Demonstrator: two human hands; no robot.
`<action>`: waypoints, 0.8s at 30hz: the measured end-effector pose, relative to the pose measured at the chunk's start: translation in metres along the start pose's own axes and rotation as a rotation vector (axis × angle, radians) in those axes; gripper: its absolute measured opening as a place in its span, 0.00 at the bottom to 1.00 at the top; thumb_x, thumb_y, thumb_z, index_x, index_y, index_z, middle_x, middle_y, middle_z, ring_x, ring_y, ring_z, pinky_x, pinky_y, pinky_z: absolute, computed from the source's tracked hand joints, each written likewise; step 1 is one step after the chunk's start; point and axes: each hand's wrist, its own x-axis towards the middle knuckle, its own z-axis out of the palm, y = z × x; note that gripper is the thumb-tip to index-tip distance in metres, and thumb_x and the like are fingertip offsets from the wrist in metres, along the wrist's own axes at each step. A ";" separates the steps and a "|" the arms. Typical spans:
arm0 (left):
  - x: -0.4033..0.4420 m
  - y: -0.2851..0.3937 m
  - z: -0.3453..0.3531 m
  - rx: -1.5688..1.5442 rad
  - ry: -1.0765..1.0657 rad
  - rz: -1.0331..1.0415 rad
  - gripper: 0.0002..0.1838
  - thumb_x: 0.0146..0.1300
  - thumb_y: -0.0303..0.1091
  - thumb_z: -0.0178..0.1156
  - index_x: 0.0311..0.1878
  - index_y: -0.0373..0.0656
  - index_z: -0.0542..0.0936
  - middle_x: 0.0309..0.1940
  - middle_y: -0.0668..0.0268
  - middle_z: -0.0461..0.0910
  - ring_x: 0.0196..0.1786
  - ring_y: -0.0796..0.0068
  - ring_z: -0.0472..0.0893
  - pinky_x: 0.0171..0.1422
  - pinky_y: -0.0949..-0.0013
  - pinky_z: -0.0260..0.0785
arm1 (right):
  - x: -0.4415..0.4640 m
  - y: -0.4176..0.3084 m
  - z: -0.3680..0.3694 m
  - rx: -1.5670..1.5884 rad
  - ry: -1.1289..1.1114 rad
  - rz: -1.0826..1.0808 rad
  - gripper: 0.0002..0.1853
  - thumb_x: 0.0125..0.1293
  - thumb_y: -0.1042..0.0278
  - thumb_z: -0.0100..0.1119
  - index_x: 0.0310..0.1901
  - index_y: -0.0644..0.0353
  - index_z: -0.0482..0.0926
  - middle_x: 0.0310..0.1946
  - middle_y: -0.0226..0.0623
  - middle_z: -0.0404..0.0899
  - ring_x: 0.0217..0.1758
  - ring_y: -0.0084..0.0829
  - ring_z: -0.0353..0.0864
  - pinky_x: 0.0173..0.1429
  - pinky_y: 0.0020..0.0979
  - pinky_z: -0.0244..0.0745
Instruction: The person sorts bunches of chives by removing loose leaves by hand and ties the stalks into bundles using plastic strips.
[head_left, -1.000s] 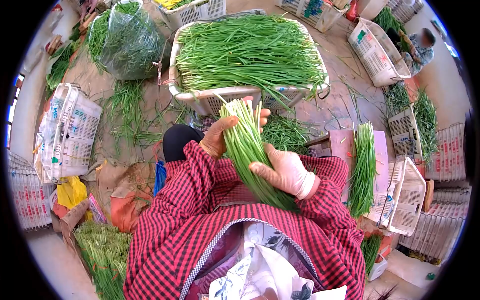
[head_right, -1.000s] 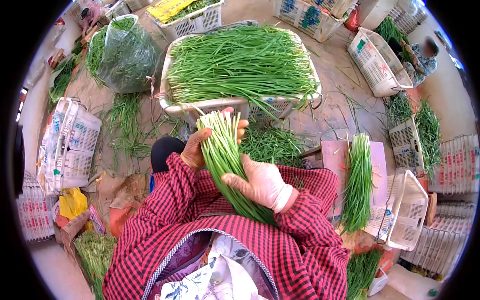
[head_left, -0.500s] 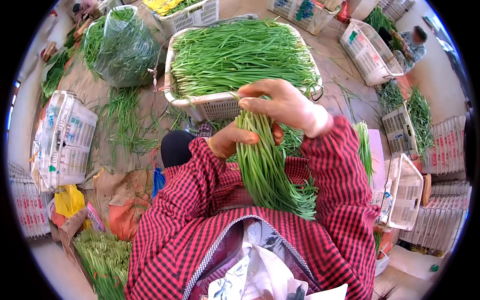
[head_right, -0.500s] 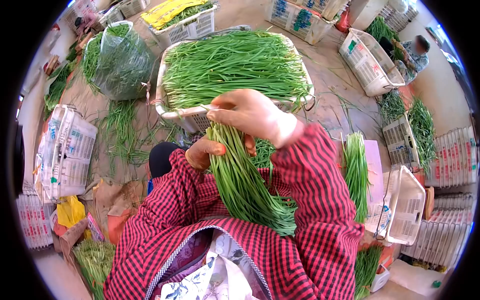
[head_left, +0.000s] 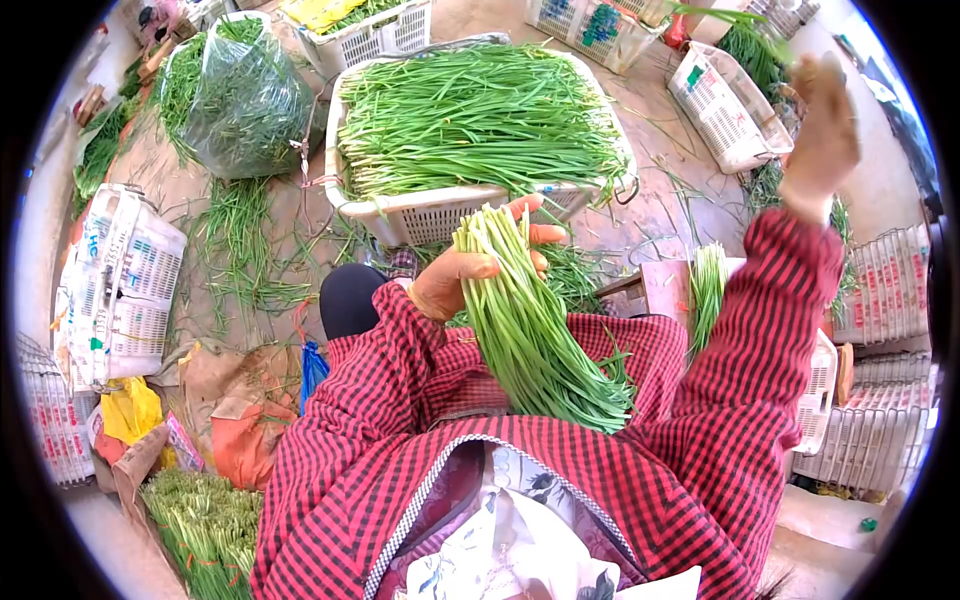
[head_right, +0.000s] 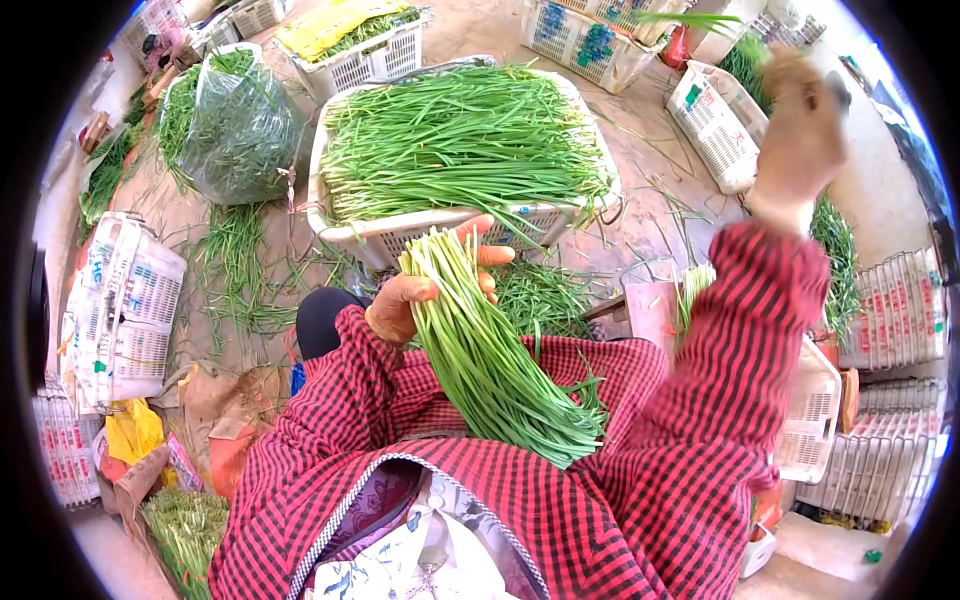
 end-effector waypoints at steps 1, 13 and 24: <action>0.001 0.001 0.000 -0.081 0.029 -0.048 0.52 0.49 0.36 0.73 0.76 0.46 0.56 0.65 0.54 0.72 0.57 0.64 0.79 0.64 0.57 0.74 | -0.032 -0.023 0.005 -0.320 -0.209 -0.007 0.09 0.72 0.76 0.54 0.48 0.64 0.83 0.47 0.41 0.85 0.48 0.25 0.84 0.54 0.25 0.79; -0.004 -0.006 -0.004 -0.004 0.227 -0.051 0.35 0.57 0.31 0.66 0.68 0.40 0.67 0.59 0.61 0.77 0.58 0.66 0.79 0.65 0.61 0.72 | -0.210 -0.070 0.094 -0.053 -0.879 0.429 0.14 0.68 0.73 0.57 0.55 0.60 0.77 0.34 0.44 0.82 0.37 0.41 0.85 0.42 0.35 0.80; 0.020 -0.020 0.011 0.347 0.279 0.315 0.25 0.74 0.41 0.49 0.69 0.38 0.67 0.64 0.59 0.70 0.68 0.70 0.69 0.70 0.64 0.66 | -0.182 -0.075 0.112 -0.088 -1.135 0.070 0.53 0.62 0.37 0.63 0.72 0.73 0.53 0.70 0.64 0.60 0.73 0.61 0.60 0.77 0.43 0.56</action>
